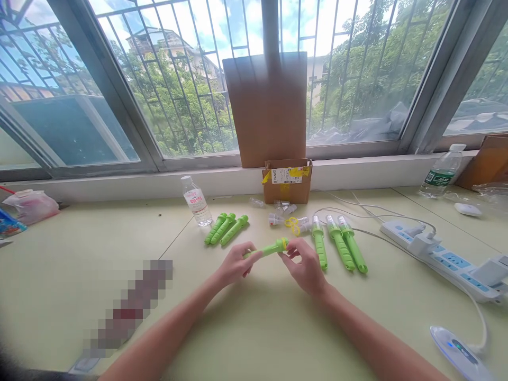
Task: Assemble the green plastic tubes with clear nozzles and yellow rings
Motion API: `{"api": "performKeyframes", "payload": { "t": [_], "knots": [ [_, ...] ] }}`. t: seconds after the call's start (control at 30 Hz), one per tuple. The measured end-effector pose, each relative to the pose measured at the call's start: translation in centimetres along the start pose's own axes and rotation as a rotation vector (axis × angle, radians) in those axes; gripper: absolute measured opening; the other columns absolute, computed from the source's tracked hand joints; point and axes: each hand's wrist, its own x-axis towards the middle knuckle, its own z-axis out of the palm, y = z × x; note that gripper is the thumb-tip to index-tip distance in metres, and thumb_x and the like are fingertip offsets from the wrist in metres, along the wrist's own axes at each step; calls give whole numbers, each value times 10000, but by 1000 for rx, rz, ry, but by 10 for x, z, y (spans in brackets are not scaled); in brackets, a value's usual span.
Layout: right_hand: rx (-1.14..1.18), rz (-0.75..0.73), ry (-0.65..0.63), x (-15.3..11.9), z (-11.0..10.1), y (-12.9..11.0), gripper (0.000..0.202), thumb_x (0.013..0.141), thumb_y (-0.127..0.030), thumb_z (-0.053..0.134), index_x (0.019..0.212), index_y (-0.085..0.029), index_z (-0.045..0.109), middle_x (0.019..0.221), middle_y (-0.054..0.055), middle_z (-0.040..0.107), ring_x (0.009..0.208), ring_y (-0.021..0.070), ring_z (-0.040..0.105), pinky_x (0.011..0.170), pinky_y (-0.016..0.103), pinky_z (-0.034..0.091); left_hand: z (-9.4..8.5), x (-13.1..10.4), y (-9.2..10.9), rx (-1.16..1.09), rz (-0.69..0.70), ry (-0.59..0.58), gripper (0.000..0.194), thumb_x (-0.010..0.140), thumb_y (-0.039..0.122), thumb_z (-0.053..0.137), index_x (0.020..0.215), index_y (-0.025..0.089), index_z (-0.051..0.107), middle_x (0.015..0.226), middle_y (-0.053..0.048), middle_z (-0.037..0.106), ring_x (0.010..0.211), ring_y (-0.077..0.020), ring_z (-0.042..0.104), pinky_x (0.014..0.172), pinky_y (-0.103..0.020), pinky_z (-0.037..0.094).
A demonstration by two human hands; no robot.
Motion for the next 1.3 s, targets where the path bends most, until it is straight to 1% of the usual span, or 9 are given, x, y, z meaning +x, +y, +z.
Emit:
{"api": "performKeyframes", "payload": {
  "t": [0.2, 0.4, 0.47, 0.53, 0.6, 0.7, 0.83, 1.03, 1.3],
  "knots": [
    [-2, -28, -8, 0, -1, -1, 120, 837, -305, 627, 803, -212, 559, 836, 30, 590, 655, 142, 589, 605, 329, 594, -1, 1, 3, -36, -31, -28, 386, 807, 553, 537, 705, 185, 480, 403, 80, 459, 325, -68, 390, 371, -180, 317],
    [-32, -8, -10, 1, 1, -1, 157, 833, -322, 623, 871, -218, 511, 839, 21, 570, 652, 145, 587, 570, 319, 583, 1, 1, 4, -112, -102, -88, 437, 818, 601, 483, 700, 180, 477, 409, 66, 463, 319, -65, 358, 351, -184, 275],
    [-25, -5, -13, 1, 1, 0, 148, 834, -314, 622, 867, -218, 514, 833, 19, 570, 652, 144, 584, 582, 322, 582, 2, 1, 2, -64, -87, -85, 440, 837, 600, 447, 708, 181, 485, 420, 62, 467, 327, -71, 366, 363, -194, 285],
    [-15, -8, -4, 0, 0, 0, 127, 835, -303, 621, 844, -216, 528, 821, 20, 573, 638, 139, 573, 589, 321, 581, 2, 1, -1, 110, 18, -12, 428, 860, 571, 428, 703, 179, 500, 465, 47, 496, 376, -80, 416, 411, -205, 316],
    [-9, -17, 14, -1, 0, -1, 108, 832, -288, 625, 831, -213, 547, 824, 25, 582, 620, 133, 558, 577, 314, 575, 3, 1, -5, 375, 192, 104, 396, 856, 547, 465, 735, 177, 534, 531, 29, 536, 453, -97, 473, 470, -218, 338],
    [24, -18, 36, -2, 1, -4, 94, 818, -266, 645, 829, -209, 571, 837, 29, 590, 606, 124, 542, 577, 308, 566, 2, 3, -13, 708, 446, 255, 348, 815, 514, 567, 896, 176, 561, 666, -1, 613, 541, -123, 533, 510, -233, 350],
    [89, 52, 72, -1, 2, -4, 135, 785, -287, 685, 810, -202, 582, 784, 8, 578, 587, 116, 531, 582, 300, 562, 0, 7, -18, 883, 691, 392, 213, 868, 385, 545, 901, 177, 517, 761, -15, 634, 580, -119, 560, 491, -226, 344],
    [114, 95, 105, 2, -1, 1, 172, 763, -314, 706, 770, -197, 581, 797, 13, 585, 597, 119, 541, 594, 305, 566, -4, 8, -14, 983, 813, 456, 127, 899, 303, 510, 861, 184, 488, 693, 11, 582, 516, -100, 512, 458, -219, 319],
    [-9, 100, 65, 0, -1, 2, 213, 780, -329, 687, 865, -195, 545, 750, 2, 572, 577, 128, 560, 573, 317, 566, -3, 7, -16, 995, 822, 483, 181, 899, 354, 527, 872, 176, 512, 675, -2, 626, 572, -130, 584, 513, -240, 372]
  ]
}}
